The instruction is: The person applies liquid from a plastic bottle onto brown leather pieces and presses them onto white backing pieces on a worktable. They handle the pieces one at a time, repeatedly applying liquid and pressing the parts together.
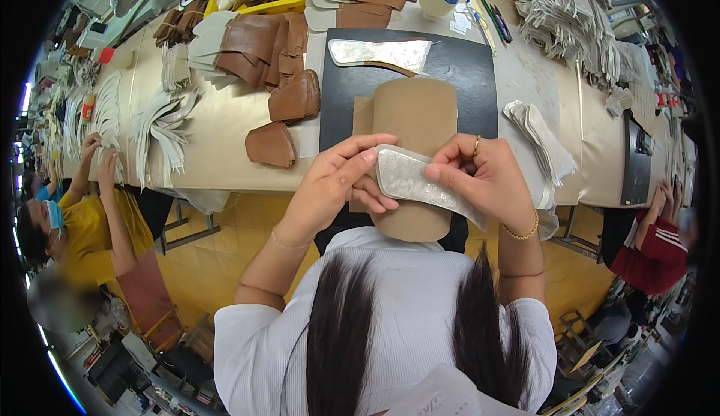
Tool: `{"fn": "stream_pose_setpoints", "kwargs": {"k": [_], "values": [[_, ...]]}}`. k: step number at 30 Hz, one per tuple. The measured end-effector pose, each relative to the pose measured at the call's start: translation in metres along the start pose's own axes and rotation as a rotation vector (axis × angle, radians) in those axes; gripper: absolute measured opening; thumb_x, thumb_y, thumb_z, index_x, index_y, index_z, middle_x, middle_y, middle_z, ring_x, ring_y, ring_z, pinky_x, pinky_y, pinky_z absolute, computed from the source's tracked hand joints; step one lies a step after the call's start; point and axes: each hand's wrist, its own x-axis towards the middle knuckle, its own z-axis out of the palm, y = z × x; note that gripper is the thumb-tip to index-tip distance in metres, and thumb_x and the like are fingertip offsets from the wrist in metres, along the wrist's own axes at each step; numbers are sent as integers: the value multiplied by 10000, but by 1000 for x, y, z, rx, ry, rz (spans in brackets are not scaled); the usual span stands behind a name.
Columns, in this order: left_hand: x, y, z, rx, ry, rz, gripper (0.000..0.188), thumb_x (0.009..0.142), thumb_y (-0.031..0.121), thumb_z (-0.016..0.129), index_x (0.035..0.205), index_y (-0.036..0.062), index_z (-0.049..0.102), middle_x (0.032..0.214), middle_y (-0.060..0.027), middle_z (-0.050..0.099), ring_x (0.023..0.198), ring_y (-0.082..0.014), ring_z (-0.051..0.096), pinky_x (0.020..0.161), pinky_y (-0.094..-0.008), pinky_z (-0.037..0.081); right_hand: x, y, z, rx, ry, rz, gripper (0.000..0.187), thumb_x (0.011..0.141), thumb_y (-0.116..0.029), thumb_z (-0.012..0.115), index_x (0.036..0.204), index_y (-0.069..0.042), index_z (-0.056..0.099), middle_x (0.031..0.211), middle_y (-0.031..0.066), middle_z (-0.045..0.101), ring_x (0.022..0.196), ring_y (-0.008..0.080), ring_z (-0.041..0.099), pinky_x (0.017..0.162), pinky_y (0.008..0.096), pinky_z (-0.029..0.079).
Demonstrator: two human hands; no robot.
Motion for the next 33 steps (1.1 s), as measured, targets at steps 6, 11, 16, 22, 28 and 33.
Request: {"fn": "stream_pose_setpoints", "kwargs": {"k": [6,11,16,22,28,33], "values": [[0,-1,-2,-69,9,-20,385,1026,226,411,1249,-78,490,966,-182,662,712,-255,710,606,-288,605,4,4,2,29,-14,46,214,819,-188,742,836,18,689,619,24,614,539,37,509,512,208,433],[-1,0,-2,-78,24,-37,397,1024,248,418,1205,-92,511,955,-186,664,716,-257,711,608,-288,606,3,0,5,21,-6,54,159,825,-129,735,807,14,667,662,-17,604,576,7,483,521,174,399],[2,-1,-1,-28,50,-58,273,979,178,529,1071,-76,571,875,-160,670,694,-228,709,577,-254,596,4,4,4,-14,7,30,205,815,-180,736,820,17,683,628,38,626,538,55,545,522,209,452],[6,-1,3,4,106,-87,133,914,71,617,956,-54,600,809,-145,671,650,-199,702,536,-229,584,4,1,0,-34,-23,56,223,783,-187,765,844,12,685,622,34,611,533,60,533,518,211,444],[6,-8,-8,15,127,-86,130,908,68,622,931,-58,601,789,-154,671,615,-193,692,523,-238,584,-1,11,-22,91,-110,-11,289,733,-98,800,964,16,670,670,-34,572,637,32,500,614,196,419],[8,-10,-11,13,139,-120,138,909,70,619,928,-65,596,776,-160,670,602,-197,688,523,-255,589,0,19,-28,79,-102,-59,329,720,-108,811,996,6,672,676,-24,580,639,49,514,629,214,430]]}}
